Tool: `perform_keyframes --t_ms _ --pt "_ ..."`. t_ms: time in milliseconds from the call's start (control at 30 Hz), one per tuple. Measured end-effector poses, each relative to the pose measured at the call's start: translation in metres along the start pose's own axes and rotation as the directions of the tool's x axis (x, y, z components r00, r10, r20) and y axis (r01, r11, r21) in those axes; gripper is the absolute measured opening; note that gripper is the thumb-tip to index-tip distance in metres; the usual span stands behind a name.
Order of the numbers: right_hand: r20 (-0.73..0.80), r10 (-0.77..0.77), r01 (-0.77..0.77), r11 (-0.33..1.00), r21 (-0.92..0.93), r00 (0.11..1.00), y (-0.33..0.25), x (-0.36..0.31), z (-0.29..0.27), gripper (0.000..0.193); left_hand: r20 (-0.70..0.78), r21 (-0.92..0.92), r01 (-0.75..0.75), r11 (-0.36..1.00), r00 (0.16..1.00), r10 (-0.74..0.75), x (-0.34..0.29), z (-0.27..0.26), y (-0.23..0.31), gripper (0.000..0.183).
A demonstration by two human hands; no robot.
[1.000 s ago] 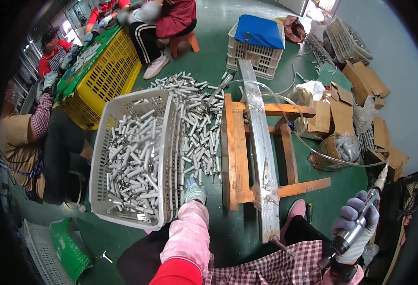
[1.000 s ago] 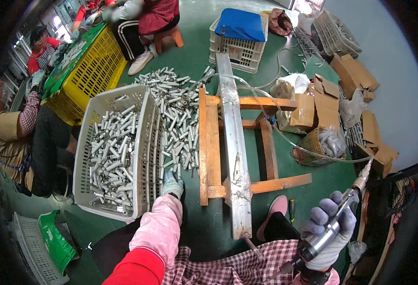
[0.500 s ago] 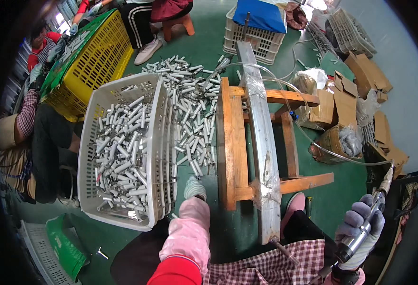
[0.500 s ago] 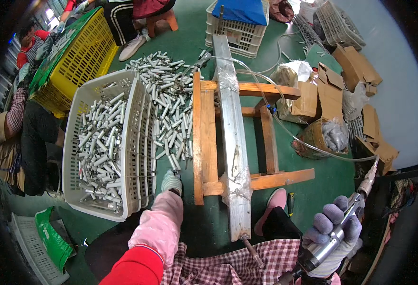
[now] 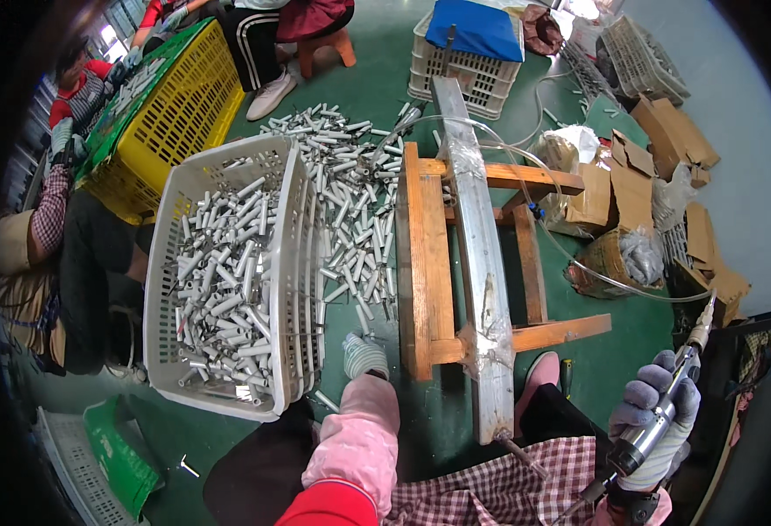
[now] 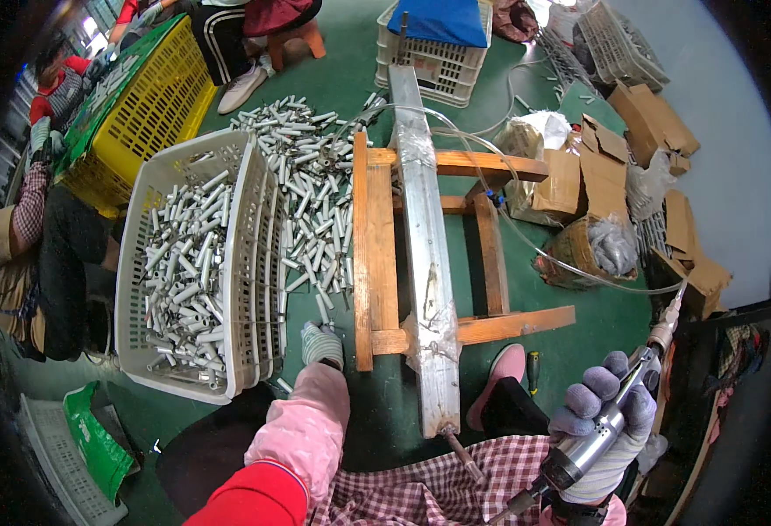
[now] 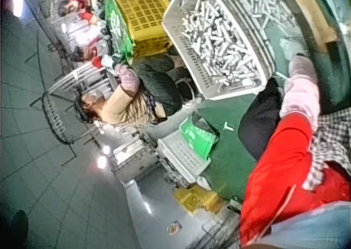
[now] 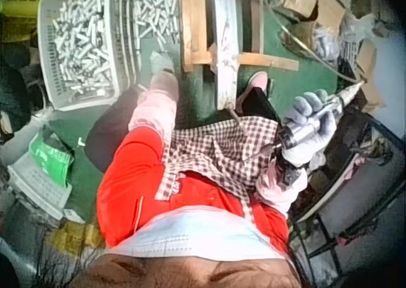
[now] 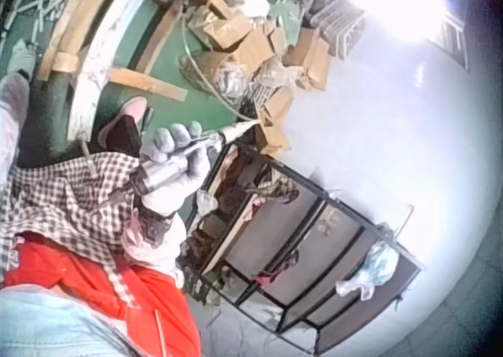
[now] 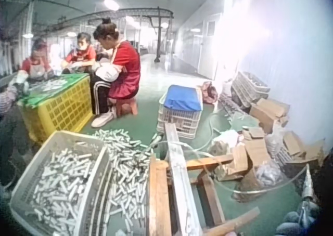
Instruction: The recorder uses an electric screwdriver to assemble small metal components on a wooden frame.
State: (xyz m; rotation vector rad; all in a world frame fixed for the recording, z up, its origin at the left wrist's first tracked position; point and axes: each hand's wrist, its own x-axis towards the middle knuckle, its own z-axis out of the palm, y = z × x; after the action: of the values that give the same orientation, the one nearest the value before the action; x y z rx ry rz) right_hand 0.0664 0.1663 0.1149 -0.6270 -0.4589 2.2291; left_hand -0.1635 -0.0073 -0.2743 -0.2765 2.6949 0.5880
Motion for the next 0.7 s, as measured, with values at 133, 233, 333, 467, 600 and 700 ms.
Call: perform_keyframes --t_ms 133,233,333,467,600,700 --pt "0.031 0.024 -0.025 0.999 0.034 0.999 0.002 0.001 0.000 0.037 0.065 0.027 0.016 0.999 0.998 -0.018 0.003 0.002 -0.022 0.035" --pt "-0.007 0.018 -0.018 0.999 0.033 1.000 0.003 0.001 0.003 0.036 0.134 0.206 -0.159 0.966 0.982 0.134 -0.006 0.001 -0.027 0.053" --pt "0.003 0.060 -0.060 0.998 0.030 0.998 0.000 0.000 -0.001 0.035 0.163 0.253 -0.130 0.959 0.983 0.090 0.004 -0.006 -0.018 0.050" --pt "-0.019 0.027 -0.026 0.999 0.030 0.999 0.002 0.003 0.002 0.036 0.297 0.217 -0.098 0.971 0.954 0.030 0.011 -0.018 -0.002 0.038" --pt "-0.052 0.022 -0.021 0.999 0.033 0.998 0.004 0.004 0.006 0.037 0.015 0.050 -0.337 0.940 0.941 0.337 0.031 -0.010 -0.023 0.026" --pt "-0.035 0.026 -0.025 1.000 0.014 0.999 0.006 0.005 0.004 0.037 0.128 0.378 -0.658 0.652 0.734 0.667 0.050 -0.020 -0.012 0.043"
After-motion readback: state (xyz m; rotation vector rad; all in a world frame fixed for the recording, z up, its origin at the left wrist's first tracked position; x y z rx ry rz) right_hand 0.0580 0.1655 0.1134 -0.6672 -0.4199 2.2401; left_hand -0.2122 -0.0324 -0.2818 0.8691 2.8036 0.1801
